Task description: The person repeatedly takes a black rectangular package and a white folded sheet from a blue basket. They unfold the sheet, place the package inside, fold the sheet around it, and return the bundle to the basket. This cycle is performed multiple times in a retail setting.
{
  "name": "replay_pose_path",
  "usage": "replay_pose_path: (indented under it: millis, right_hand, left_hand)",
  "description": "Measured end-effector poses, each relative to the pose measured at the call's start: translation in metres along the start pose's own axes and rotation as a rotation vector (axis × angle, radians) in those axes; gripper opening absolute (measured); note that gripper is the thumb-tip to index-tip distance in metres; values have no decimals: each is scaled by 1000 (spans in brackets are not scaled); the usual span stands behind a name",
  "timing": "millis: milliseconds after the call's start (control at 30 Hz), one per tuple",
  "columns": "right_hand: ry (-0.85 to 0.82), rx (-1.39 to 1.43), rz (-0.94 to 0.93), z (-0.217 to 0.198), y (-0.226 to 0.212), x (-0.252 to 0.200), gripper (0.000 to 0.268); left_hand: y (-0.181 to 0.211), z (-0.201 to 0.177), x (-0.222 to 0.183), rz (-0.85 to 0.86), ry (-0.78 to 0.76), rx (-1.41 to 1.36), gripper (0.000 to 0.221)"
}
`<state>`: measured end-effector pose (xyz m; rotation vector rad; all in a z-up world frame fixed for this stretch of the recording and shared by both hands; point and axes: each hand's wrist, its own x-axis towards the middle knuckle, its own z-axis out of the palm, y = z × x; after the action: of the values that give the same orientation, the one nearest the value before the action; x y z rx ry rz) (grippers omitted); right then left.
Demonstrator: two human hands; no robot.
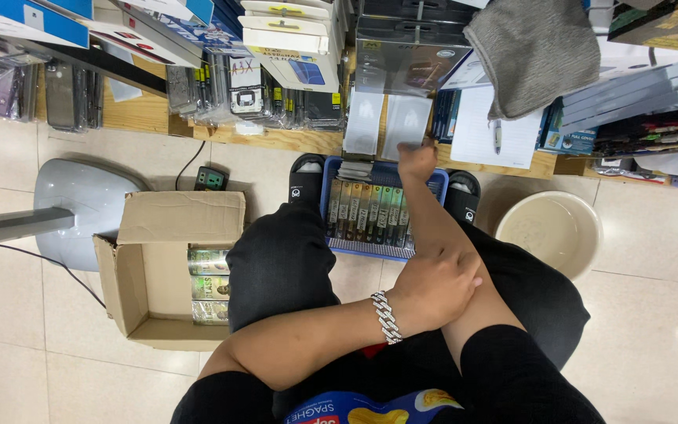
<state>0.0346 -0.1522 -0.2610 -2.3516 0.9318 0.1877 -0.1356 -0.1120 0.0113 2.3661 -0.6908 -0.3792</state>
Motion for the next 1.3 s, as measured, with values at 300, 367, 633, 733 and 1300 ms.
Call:
replay_pose_path:
  millis: [300,367,633,733,1300]
  right_hand:
    - [13,217,-179,-41,-24,-20,38]
    - [-18,203,-176,-63,-31,-32,38]
    - [-399,286,-96,-125,-44,-71,59]
    - [-524,439,-183,-146,-37,-83,64]
    - [-811,1158,-465,-261,-67,-158,23]
  left_hand:
    - [31,-28,-19,101,-285,-372,40]
    - [47,-44,-36,144,-299,-443,39]
    - [65,-49,-49,326,-413,-667,36]
    - [53,-59,-25,309,-191,-307,25]
    - [-147,-81,40,223,442,-1517,69]
